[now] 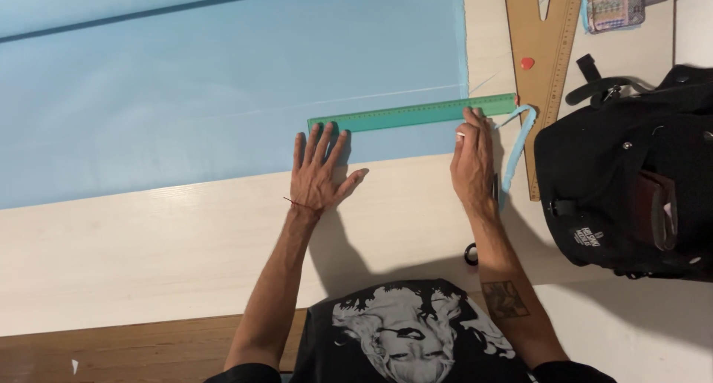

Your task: Marking straight lines on a blue leather sheet using a ruler and chalk

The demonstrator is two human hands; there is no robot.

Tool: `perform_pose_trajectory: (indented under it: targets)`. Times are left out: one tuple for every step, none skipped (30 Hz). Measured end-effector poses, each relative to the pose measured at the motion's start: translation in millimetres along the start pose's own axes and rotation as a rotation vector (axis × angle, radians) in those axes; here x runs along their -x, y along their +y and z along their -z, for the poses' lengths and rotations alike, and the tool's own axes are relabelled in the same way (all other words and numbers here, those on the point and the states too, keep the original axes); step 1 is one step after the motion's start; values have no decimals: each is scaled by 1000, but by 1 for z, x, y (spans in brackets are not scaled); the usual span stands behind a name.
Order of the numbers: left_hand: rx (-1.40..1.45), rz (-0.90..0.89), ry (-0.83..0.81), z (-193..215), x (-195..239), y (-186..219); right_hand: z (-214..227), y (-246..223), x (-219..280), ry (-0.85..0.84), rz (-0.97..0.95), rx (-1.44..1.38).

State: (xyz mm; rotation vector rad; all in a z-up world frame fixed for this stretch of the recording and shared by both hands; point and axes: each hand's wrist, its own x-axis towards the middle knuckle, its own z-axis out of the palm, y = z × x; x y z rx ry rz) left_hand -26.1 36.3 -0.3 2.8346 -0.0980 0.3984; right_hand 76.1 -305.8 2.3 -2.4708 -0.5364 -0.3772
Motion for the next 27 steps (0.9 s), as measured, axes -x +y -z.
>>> perform_pose_trajectory:
  targets:
    - [3, 4, 1, 0, 1, 2, 2, -1, 1, -3, 2, 3]
    - [3, 1, 9, 0, 1, 1, 2, -3, 1, -9, -15, 6]
    - [3, -2, 17, 1, 1, 1, 2, -5, 0, -14, -33, 10]
    - [0, 0, 19, 1, 1, 1, 2, -6, -1, -14, -30, 7]
    - [-1, 4, 12, 1, 1, 1, 3, -7, -2, -17, -31, 15]
    - [1, 5, 5, 1, 0, 2, 4, -7, -1, -21, -35, 24]
    - [0, 5, 6, 1, 0, 2, 2, -6, 0, -20, -35, 24]
    - [0, 8, -3, 1, 0, 2, 0, -4, 1, -21, -52, 10]
    - [1, 11, -12, 1, 0, 2, -3, -1, 2, -22, -69, -3]
    - [0, 11, -12, 1, 0, 2, -3, -2, 2, -22, -69, -4]
    - [2, 16, -26, 2, 0, 2, -3, -2, 2, -7, -62, 0]
    - [5, 19, -40, 2, -1, 2, -4, -3, 2, 8, -56, 5]
    - [5, 18, -40, 2, -1, 2, -6, 0, 3, 9, -57, 4]
    - [9, 22, -72, 3, -1, 2, -7, 3, 4, -2, -67, -3]
    - [14, 25, -104, 4, -1, 1, -9, 5, 5, -13, -78, -10]
    - [14, 24, -106, 4, -1, 2, -9, 5, 5, -13, -80, -9]
    - [9, 23, -114, 4, -1, 3, -8, 5, 5, -11, -85, 0]
    - [1, 23, -120, 6, -1, 2, -10, 5, 4, -8, -87, 7]
    - [-2, 23, -119, 4, -1, 2, -10, 5, 4, -7, -86, 4]
    - [1, 19, -127, 3, 0, 1, -10, 5, 3, -11, -95, 4]
    - [5, 14, -136, 2, 0, 0, -10, 5, 3, -14, -104, 4]
    - [4, 12, -139, 1, 0, -1, -11, 5, 3, -14, -107, 3]
    - [-5, 3, -137, 0, 0, -2, -11, 5, 2, -4, -107, -2]
    - [-15, -5, -132, -1, -1, -2, -12, 5, 1, 8, -105, -7]
    - [-16, -6, -133, -2, -1, -2, -11, 5, 0, 9, -107, -8]
    - [-12, -5, -162, -1, 0, -3, -10, 4, -2, 2, -123, -23]
    - [-8, -4, -192, -1, 0, -3, -9, 4, -3, -6, -139, -37]
